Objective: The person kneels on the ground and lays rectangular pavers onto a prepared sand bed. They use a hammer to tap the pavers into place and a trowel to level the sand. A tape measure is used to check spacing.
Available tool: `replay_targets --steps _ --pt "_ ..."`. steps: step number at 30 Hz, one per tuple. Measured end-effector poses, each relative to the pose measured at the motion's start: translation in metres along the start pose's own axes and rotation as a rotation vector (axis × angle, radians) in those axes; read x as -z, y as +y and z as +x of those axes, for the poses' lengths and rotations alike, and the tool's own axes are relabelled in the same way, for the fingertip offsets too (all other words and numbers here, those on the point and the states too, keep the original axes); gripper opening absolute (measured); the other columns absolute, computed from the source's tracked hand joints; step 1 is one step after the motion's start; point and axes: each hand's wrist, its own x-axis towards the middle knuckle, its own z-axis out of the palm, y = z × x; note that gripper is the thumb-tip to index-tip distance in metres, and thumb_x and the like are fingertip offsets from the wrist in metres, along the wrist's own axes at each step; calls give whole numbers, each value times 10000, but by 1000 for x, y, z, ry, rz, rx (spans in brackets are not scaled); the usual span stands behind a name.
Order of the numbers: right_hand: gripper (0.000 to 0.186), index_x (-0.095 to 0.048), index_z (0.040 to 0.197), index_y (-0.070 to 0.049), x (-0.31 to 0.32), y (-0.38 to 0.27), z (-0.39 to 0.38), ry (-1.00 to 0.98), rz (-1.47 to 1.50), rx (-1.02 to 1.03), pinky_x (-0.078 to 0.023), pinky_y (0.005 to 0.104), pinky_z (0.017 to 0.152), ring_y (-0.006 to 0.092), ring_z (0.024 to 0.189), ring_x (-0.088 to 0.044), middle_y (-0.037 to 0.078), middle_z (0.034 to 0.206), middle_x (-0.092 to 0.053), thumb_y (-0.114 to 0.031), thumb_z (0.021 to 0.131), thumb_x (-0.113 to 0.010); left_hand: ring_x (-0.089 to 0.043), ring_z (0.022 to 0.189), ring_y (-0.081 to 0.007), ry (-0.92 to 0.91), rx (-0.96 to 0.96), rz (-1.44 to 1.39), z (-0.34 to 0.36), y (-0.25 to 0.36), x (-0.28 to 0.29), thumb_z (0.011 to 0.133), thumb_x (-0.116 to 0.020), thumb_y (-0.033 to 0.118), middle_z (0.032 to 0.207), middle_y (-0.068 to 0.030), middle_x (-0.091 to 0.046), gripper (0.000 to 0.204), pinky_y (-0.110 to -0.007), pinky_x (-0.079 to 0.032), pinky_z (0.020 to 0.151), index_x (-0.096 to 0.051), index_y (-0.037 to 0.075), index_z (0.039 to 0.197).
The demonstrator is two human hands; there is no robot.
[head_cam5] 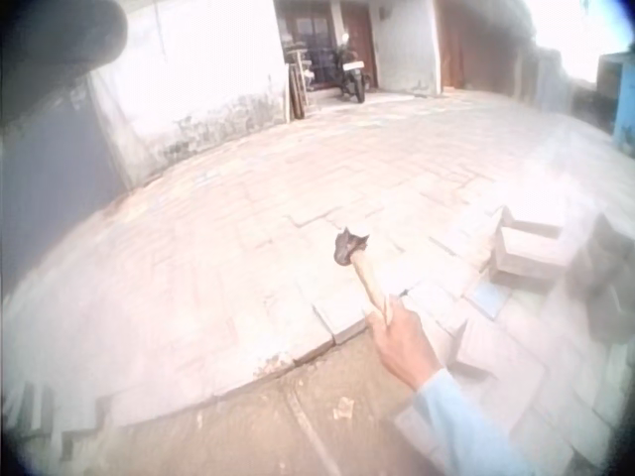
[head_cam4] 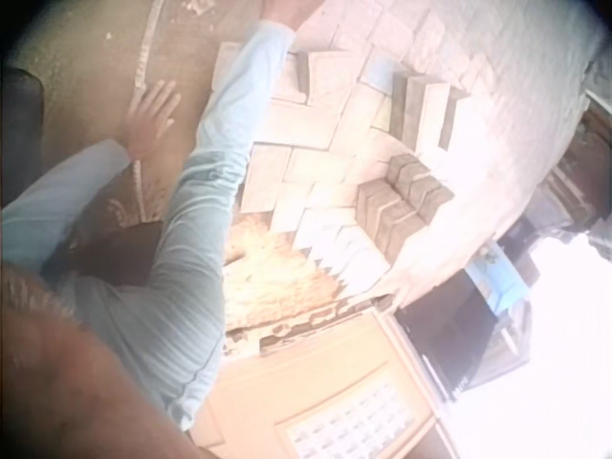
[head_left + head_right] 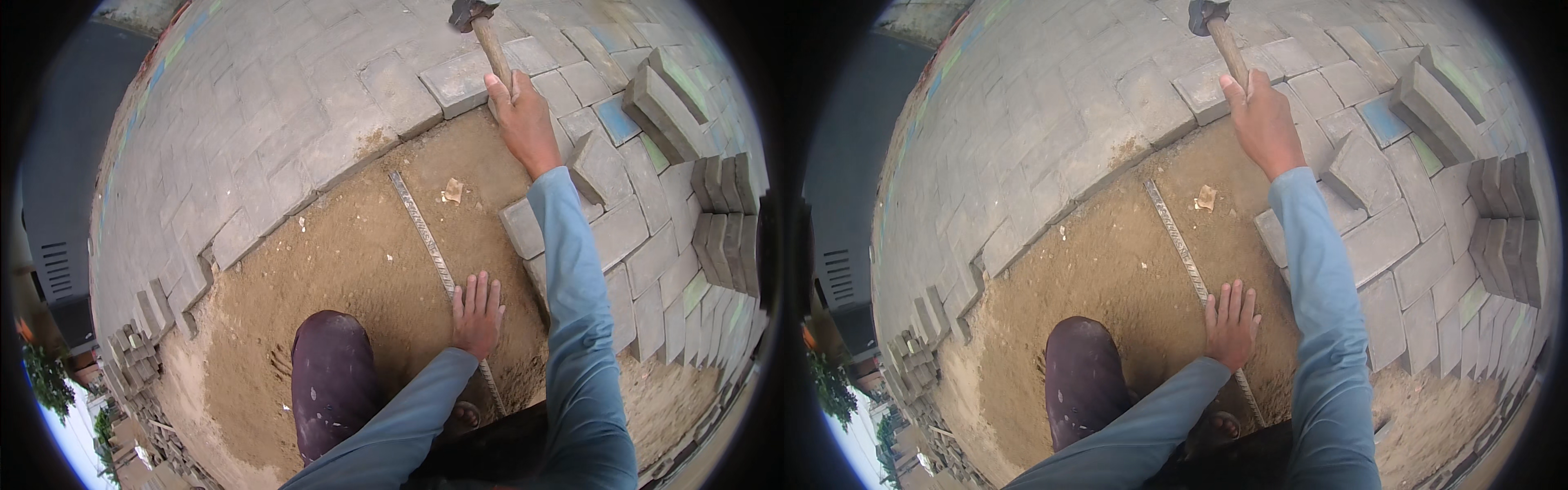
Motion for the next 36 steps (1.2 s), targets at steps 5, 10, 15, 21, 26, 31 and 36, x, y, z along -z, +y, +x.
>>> replay_targets --steps 5,10,15,21,26,31,36 --pt "431 -551 1058 41 -47 33 17 33 -132 48 -516 560 799 476 911 -686 321 918 -684 -390 1042 -559 -288 1525 -348 8 -11 -5 0 0 -1 989 -621 387 1631 -178 -343 629 -594 -197 1225 -451 99 1521" --pt "464 -551 1098 48 -58 55 31 -195 -220 27 -505 539 786 508 911 -665 344 908 -668 -413 1050 -554 -280 1529 -347 10 -4 25 0 0 0 998 -609 390 1639 -178 -329 619 -590 -193 1230 -448 107 1524" --pt "410 -571 1152 26 -39 4 -1 -145 -156 -72 -519 557 880 458 1017 -682 284 1066 -706 -368 1045 -539 -269 1535 -341 -12 8 25 -6 -2 -4 1001 -602 405 1643 -170 -322 622 -591 -184 1235 -451 107 1525" --pt "417 -571 1159 28 -54 57 37 -203 -308 -55 -517 566 876 459 1000 -684 291 1013 -706 -372 1047 -534 -255 1541 -335 4 -18 21 1 2 -5 1007 -592 414 1652 -166 -306 625 -591 -176 1238 -443 112 1534" --pt "405 -578 1157 20 -36 0 7 -171 -233 -40 -526 552 901 450 1019 -689 277 1043 -711 -366 1050 -522 -251 1543 -338 -45 29 3 -2 -3 -3 1014 -581 409 1652 -166 -306 626 -591 -163 1240 -428 113 1543" --pt "427 -585 1131 27 -59 59 21 -125 -354 -48 -522 568 867 468 989 -685 293 1012 -705 -386 1051 -519 -245 1544 -339 5 -29 16 2 2 -8 1014 -581 407 1651 -165 -305 637 -588 -154 1242 -410 110 1552" --pt "403 -588 1122 15 -55 39 25 -149 -255 -41 -536 564 851 459 986 -691 295 998 -706 -377 1051 -525 -254 1541 -332 -19 12 21 -5 -2 -4 1015 -581 412 1643 -163 -321 625 -585 -179 1236 -425 112 1541"
